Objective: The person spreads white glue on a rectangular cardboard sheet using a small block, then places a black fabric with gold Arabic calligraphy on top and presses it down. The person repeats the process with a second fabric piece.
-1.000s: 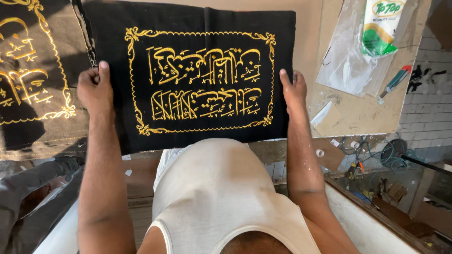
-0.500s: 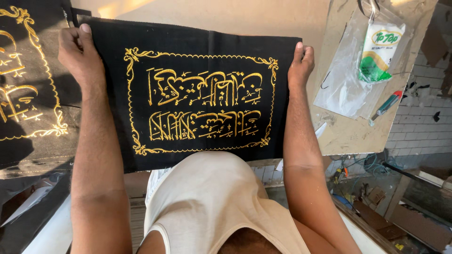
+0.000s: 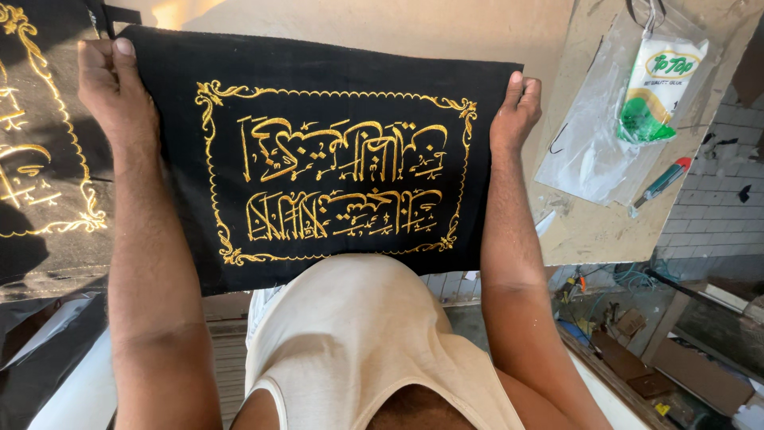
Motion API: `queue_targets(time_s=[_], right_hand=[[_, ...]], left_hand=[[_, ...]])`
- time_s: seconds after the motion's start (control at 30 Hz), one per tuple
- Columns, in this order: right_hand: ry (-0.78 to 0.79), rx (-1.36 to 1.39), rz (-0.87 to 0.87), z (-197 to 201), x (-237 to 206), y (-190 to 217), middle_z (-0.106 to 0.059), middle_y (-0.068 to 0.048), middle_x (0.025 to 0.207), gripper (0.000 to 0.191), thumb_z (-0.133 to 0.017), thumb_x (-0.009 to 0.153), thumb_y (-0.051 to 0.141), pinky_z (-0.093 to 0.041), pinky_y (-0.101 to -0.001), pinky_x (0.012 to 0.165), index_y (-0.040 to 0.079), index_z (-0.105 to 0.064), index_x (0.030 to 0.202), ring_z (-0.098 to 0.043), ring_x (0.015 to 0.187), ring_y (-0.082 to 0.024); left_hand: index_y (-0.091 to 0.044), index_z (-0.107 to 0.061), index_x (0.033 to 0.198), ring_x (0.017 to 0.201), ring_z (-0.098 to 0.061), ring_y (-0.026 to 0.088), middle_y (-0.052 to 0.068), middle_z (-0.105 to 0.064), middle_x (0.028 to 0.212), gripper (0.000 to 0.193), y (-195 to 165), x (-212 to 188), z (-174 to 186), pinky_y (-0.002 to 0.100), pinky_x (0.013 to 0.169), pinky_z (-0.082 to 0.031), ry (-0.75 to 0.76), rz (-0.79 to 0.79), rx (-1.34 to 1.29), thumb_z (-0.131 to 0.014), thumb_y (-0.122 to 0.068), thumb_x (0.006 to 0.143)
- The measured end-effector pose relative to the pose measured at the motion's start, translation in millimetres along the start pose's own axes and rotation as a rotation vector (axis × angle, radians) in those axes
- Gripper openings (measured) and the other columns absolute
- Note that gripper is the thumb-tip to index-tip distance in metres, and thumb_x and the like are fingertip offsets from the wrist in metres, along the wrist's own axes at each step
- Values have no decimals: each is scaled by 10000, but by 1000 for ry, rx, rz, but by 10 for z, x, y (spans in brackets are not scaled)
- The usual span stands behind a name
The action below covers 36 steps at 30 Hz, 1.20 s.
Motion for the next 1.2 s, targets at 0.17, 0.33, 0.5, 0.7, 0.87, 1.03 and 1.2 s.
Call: queue_targets(time_s=[0.17,0.33,0.5,0.7,0.87,1.03,1.2], right_hand=[[-20,-20,14,-12,8,-52,-591,-50,749,362,-598,1111,335,-476,-355,633,23,-589,929,-533,688,-152],[26,-149,-154,-33,1,-199,-590,-44,734,343,-584,1098,367,-467,-360,602,63,-611,942,-563,665,-157],[-278,-797,286,63,-152,554,-686,-153,1072,329,-633,992,342,-523,-445,759,43,-666,1126,-663,1005,-284],[413,-218,785,-1281,-1676,1750,-274,-242,1667,932,-446,1017,698,-180,-582,1321,-40,-345,1576,-222,1590,-379],[784,-516,734,-1770,-2224,1573,-198,-246,1676,1173,-246,847,863,-171,-498,1287,-49,-244,1585,-159,1573,-337],[342,-628,448,-533,-1110,492,-92,-264,1716,1050,-251,998,778,-103,-530,1331,-51,-157,1636,-102,1619,-390],[388,-636,243,-206,-954,74,-80,-355,1668,1104,-320,1025,794,-102,-558,1287,-135,-117,1587,-94,1577,-466]], left_hand=[[-10,-652,1087,844,-558,83,5,-656,941,119,-13,21,-48,267,758,-485,23,-31,-48,-647,-85,1179],[-28,-645,1052,753,-514,84,1,-626,861,142,-14,34,-44,269,654,-430,-21,-22,-17,-683,-84,1176],[-25,-644,1074,810,-566,80,8,-662,912,129,-92,11,-11,268,709,-479,-25,-84,-3,-674,-83,1185],[-11,-657,1061,761,-512,84,0,-617,845,152,-75,-14,-3,279,662,-424,-27,-25,34,-701,-101,1175],[3,-643,1083,771,-494,90,0,-607,855,142,-110,-37,-35,289,674,-418,-20,-55,19,-687,-83,1188],[8,-626,1076,772,-479,91,2,-601,861,113,-100,-45,-21,297,663,-394,-32,-71,-9,-657,-57,1163],[19,-612,1030,791,-485,88,6,-595,883,145,-135,-60,-11,298,684,-405,-39,-111,-19,-634,-37,1162]])
Point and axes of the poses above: each hand's wrist, its own x-axis towards the middle knuckle, its own z-axis out of the back of the hand, y = z × x, the point moved 10 cm from there along x, towards the middle knuckle
